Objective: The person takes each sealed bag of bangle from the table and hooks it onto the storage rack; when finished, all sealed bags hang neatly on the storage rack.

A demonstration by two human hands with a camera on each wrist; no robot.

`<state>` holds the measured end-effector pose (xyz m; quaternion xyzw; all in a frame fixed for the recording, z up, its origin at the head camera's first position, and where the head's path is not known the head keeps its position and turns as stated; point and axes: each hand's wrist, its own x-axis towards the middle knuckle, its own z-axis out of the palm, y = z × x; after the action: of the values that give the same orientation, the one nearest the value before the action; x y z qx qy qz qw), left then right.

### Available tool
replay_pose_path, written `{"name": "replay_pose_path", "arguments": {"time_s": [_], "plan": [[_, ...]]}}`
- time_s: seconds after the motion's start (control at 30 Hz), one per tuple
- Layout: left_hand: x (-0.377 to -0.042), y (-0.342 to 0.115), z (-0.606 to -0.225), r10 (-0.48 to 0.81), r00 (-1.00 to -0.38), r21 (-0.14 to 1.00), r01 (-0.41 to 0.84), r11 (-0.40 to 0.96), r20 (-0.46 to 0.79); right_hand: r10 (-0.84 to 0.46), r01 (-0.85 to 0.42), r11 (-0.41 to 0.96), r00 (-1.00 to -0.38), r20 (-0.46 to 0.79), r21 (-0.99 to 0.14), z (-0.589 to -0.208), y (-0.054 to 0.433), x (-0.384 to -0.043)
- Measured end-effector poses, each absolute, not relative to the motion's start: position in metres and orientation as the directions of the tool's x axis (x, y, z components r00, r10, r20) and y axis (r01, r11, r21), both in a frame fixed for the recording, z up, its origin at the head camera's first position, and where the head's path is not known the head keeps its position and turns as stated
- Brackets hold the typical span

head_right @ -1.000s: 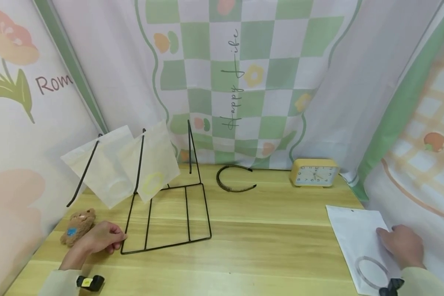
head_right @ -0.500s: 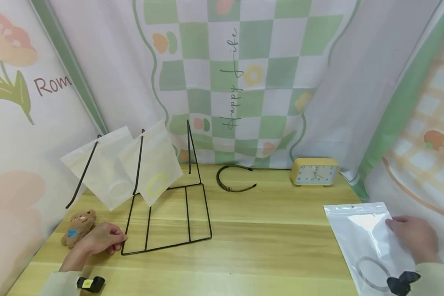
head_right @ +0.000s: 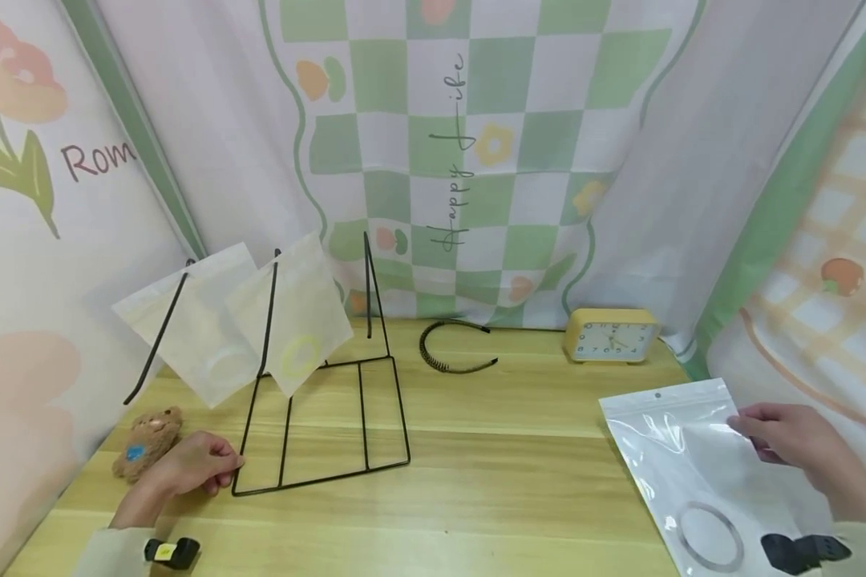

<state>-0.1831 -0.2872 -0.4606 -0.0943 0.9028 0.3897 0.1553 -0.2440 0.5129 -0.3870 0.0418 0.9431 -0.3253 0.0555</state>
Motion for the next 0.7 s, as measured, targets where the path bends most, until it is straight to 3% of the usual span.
{"name": "replay_pose_path", "arguments": {"time_s": [0.2,0.43,0.7], "plan": [[-0.184,-0.289,-0.462,-0.045,-0.931,0.672,-0.294,0.68,-0.362,-0.05,0.012,0.785,-0.995,-0.083,-0.62,-0.373,0.483,-0.243],[-0.185,-0.289,-0.463,-0.036,-0.936,0.689,-0.284,0.667,-0.351,-0.135,-0.18,0.752,-0.984,0.118,-0.634,-0.361,0.445,-0.241],[-0.184,-0.289,-0.463,-0.034,-0.937,0.698,-0.283,0.658,-0.347,-0.123,-0.163,0.784,-0.986,0.108,-0.599,-0.336,0.417,-0.241]]}}
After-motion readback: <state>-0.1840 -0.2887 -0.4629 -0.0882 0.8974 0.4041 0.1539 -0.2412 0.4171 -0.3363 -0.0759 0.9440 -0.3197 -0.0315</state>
